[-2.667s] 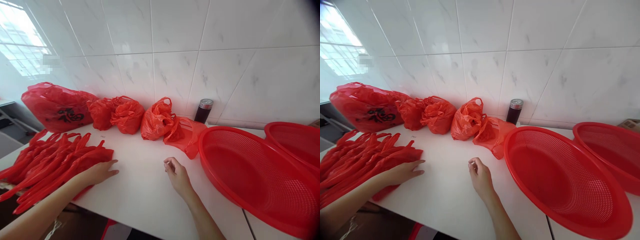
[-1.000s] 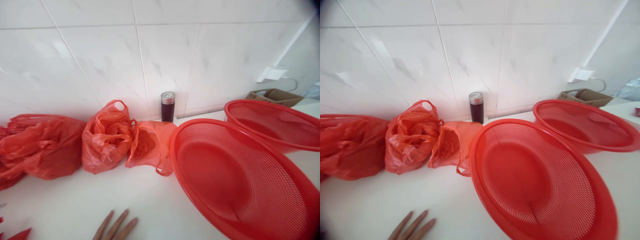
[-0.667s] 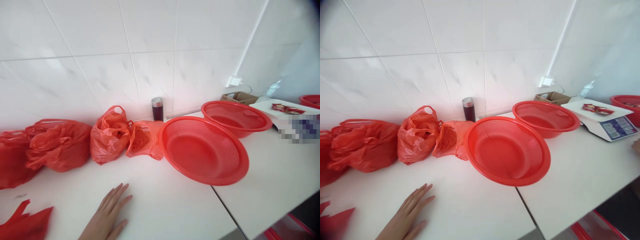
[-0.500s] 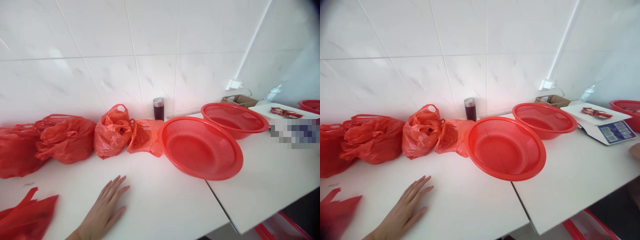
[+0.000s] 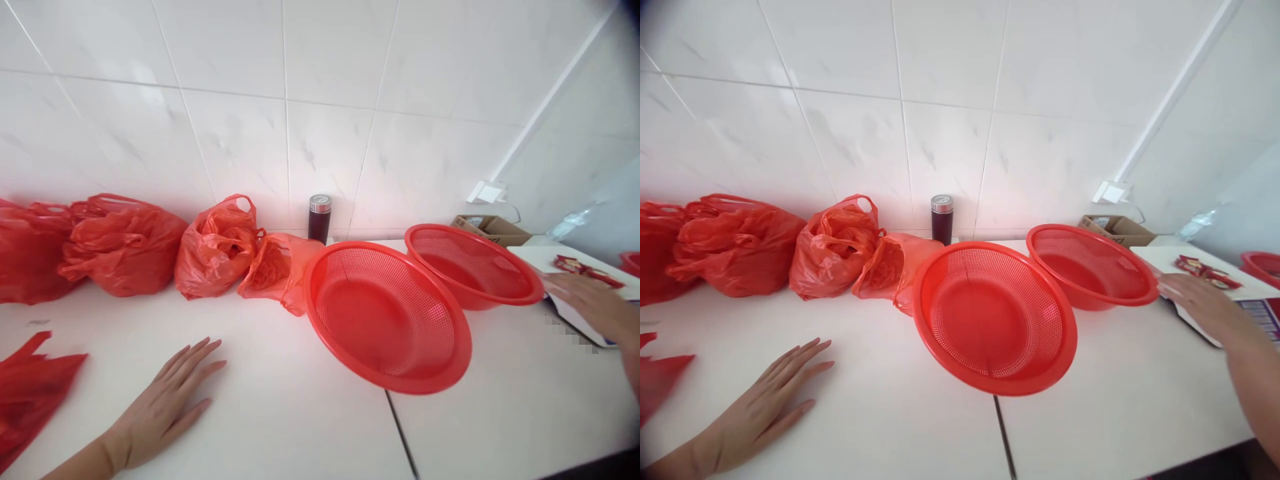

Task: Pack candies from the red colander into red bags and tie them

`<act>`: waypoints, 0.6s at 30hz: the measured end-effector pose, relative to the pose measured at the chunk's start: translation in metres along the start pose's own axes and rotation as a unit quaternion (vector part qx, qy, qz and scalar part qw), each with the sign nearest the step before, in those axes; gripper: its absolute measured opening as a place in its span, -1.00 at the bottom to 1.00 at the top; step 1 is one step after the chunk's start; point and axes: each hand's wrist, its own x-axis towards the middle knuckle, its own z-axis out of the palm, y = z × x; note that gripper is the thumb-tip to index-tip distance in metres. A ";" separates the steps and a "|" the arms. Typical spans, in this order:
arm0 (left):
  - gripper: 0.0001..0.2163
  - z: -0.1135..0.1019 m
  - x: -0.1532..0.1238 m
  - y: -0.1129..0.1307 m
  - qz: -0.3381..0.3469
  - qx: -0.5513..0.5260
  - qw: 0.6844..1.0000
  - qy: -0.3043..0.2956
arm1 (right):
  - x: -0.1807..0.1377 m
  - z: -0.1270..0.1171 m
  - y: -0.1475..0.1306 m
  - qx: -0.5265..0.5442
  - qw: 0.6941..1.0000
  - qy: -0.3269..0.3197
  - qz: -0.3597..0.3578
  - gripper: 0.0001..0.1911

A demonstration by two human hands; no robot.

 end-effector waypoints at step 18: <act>-0.53 0.023 0.212 0.011 -0.261 -0.089 0.961 0.000 | -0.295 0.338 -0.228 0.136 0.936 -0.324 -0.039 -0.71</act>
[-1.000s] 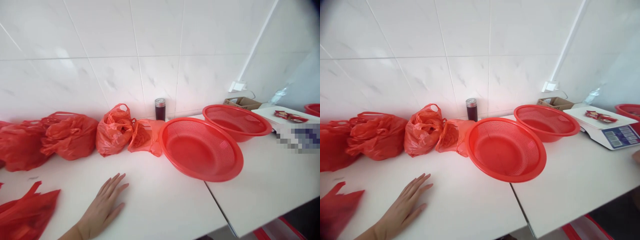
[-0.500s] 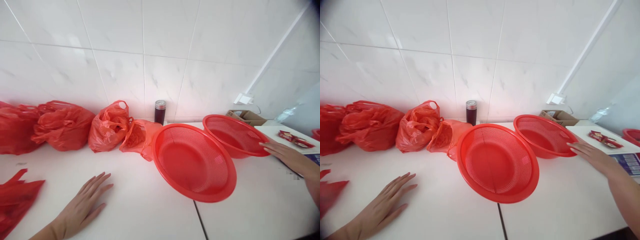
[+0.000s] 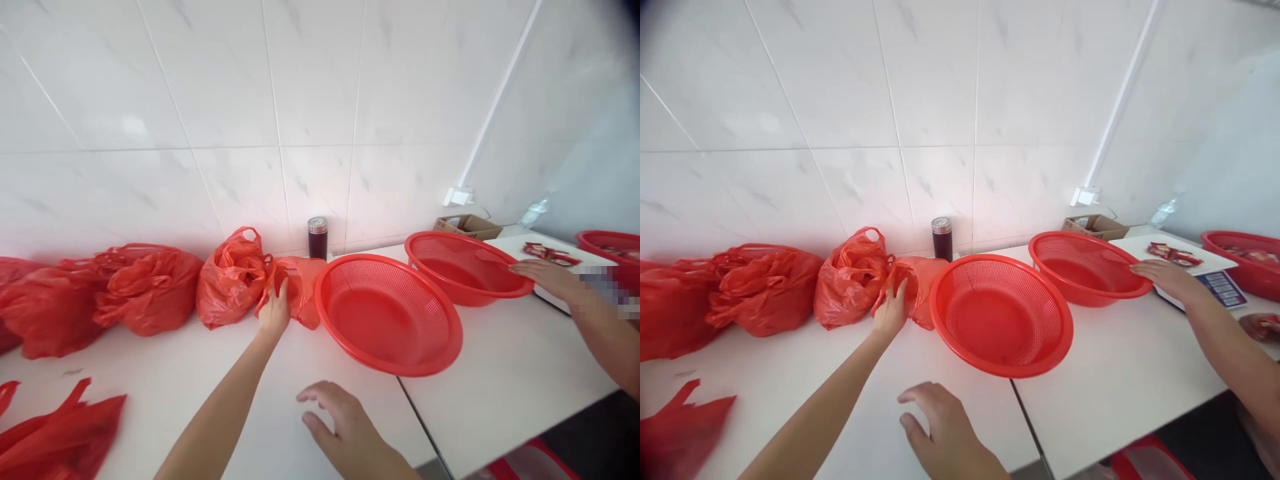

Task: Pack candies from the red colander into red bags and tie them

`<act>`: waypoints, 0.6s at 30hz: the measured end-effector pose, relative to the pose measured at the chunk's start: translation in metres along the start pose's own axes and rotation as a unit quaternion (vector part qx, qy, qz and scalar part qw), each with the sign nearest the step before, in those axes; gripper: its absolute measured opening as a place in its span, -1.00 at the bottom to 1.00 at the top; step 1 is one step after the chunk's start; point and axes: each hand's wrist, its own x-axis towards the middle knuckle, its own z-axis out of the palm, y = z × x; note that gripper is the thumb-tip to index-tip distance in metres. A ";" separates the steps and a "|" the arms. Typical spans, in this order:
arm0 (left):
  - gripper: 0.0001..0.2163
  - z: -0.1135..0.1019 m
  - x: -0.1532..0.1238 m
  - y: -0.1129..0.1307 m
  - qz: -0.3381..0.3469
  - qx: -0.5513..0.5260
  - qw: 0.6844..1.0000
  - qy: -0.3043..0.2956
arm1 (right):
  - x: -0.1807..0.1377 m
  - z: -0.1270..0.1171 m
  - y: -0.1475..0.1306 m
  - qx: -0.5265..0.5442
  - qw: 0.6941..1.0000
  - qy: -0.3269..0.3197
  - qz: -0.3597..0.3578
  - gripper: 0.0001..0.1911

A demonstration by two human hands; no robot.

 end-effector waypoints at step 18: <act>-0.82 -0.050 -0.156 -0.047 -0.266 -0.700 0.661 0.044 | 0.180 0.040 0.093 -0.089 0.988 0.130 0.000 -0.57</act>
